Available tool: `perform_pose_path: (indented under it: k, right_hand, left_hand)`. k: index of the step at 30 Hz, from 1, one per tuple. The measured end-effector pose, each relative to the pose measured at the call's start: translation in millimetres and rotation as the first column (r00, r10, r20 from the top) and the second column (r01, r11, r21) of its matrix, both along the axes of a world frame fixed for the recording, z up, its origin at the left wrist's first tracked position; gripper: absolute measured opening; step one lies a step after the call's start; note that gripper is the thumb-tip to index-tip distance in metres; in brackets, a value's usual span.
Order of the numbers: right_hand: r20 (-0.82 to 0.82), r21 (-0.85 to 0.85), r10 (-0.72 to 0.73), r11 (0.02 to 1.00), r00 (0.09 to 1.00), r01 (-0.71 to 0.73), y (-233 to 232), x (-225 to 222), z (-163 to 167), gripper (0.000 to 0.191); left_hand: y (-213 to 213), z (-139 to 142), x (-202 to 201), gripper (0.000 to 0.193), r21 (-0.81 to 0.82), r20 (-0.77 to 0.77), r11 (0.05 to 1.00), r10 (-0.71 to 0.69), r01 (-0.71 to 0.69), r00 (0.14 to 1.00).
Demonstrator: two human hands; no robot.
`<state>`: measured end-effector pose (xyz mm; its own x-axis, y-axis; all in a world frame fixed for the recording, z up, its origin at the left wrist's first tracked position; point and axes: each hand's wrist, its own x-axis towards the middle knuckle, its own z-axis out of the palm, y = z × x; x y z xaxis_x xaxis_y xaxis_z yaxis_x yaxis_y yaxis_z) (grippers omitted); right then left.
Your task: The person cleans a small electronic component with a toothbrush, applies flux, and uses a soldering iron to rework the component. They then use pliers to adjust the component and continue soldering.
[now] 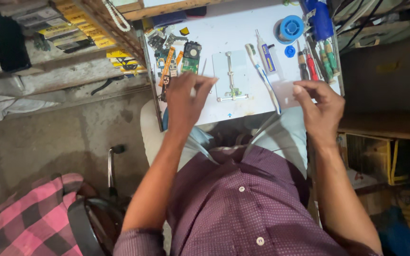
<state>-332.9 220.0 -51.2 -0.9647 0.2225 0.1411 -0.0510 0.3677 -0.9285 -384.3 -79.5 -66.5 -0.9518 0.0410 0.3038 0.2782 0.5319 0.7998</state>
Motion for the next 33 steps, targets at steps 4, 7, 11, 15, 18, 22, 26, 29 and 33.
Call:
perform_pose_path:
  k: [4, 7, 11, 15, 18, 22, 26, 29, 33]
  right_hand:
    - [0.005, -0.114, -0.024, 0.993, 1.0, 0.025, 17.7, 9.0, -19.7, 0.012]
    - [-0.03, -0.109, 0.003, 0.994, 1.0, -0.006, 23.4, 12.4, -33.6, 0.02]
    - [-0.019, -0.074, 0.013, 0.997, 1.0, -0.015, 23.1, 11.9, -42.1, 0.017]
    - [-0.009, -0.057, 0.036, 0.998, 0.999, -0.037, 17.2, 7.6, -39.8, 0.012]
    - [-0.047, -0.047, 0.065, 0.997, 0.997, -0.067, 10.8, 2.4, -35.6, 0.008]
    - [-0.05, 0.063, 0.075, 0.995, 0.996, -0.071, 4.0, 0.3, -29.8, 0.006]
    - [-0.041, 0.116, 0.069, 0.991, 0.997, -0.064, 3.2, -0.6, -25.5, 0.006]
    - [-0.032, 0.138, 0.067, 0.989, 0.997, -0.062, 3.7, -2.8, -24.6, 0.006]
    - [-0.043, 0.142, 0.077, 0.987, 0.996, -0.07, 3.6, -5.8, -25.1, 0.006]
  left_hand:
    - [5.6, -6.9, 30.1, 0.023, 0.028, -0.051, 0.999, 0.038, -0.037, 0.998]
    - [7.2, -12.1, 39.4, 0.036, -0.143, -0.203, 0.99, -0.023, -0.007, 0.979]
    - [11.9, -16.9, 39.4, 0.042, -0.218, -0.192, 0.976, -0.041, -0.002, 0.981]
    - [17.5, -20.9, 36.0, 0.044, -0.292, -0.205, 0.956, -0.041, -0.021, 0.978]
    - [21.8, -23.2, 36.1, 0.043, -0.284, -0.198, 0.958, -0.028, -0.03, 0.98]
    - [30.6, -25.5, 37.1, 0.039, -0.247, -0.212, 0.969, -0.032, -0.022, 0.977]
    - [29.5, -26.7, 41.2, 0.034, -0.218, -0.189, 0.969, 0.074, -0.116, 0.979]
    - [20.6, -27.6, 45.2, 0.03, -0.28, -0.192, 0.939, 0.148, -0.198, 0.97]
    - [11.4, -30.5, 43.6, 0.03, -0.313, -0.176, 0.91, 0.227, -0.273, 0.958]
